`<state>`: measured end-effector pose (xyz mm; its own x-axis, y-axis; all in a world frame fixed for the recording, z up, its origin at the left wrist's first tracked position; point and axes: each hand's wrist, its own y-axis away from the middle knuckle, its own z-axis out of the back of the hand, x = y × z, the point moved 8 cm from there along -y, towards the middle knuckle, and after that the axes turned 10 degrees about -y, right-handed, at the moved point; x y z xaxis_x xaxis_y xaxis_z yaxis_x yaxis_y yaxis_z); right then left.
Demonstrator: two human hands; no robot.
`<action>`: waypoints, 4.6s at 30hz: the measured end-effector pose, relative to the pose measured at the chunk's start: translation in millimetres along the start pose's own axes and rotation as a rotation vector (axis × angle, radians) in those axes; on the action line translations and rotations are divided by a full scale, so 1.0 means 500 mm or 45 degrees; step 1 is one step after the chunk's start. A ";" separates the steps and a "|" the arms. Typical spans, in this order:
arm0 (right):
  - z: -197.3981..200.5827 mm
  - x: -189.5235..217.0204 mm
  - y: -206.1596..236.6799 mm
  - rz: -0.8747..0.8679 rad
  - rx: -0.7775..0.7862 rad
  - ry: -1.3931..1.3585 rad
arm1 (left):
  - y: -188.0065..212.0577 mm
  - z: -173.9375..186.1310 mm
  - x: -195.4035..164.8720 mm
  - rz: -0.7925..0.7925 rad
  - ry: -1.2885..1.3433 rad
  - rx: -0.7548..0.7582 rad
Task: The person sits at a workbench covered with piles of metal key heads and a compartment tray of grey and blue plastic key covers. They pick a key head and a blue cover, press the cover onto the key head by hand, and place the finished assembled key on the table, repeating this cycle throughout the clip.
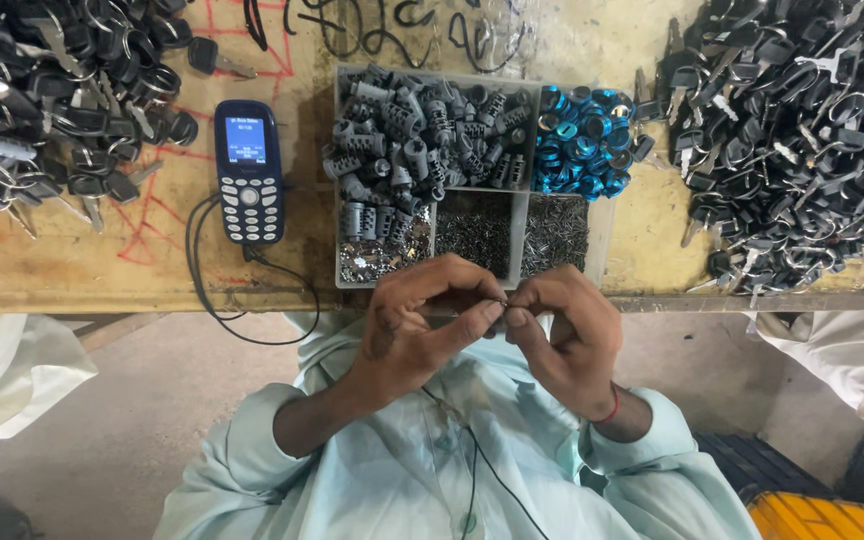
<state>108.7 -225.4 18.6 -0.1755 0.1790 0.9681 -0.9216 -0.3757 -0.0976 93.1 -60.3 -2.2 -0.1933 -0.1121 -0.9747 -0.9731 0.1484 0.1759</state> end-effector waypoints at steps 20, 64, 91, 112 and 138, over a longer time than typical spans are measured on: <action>-0.050 0.004 -0.041 -0.072 0.597 -0.423 | 0.017 0.037 0.014 0.062 -0.029 0.207; -0.018 0.075 -0.068 0.328 0.340 0.410 | 0.007 0.021 0.035 0.370 0.098 -0.028; -0.020 0.089 -0.044 0.462 0.163 0.521 | 0.010 0.008 -0.024 -0.102 -0.185 -0.241; 0.125 0.009 -0.155 -0.201 0.031 0.157 | 0.016 -0.005 -0.056 -0.791 -0.846 -0.084; -0.031 -0.043 0.019 -0.555 0.245 -1.029 | 0.044 -0.033 -0.104 -0.865 -0.849 -0.204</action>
<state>98.1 -218.8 -6.9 0.5320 -0.3199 0.7840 -0.7638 -0.5809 0.2813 79.7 -67.4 54.4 0.4803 0.4637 -0.7444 -0.8660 0.1166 -0.4862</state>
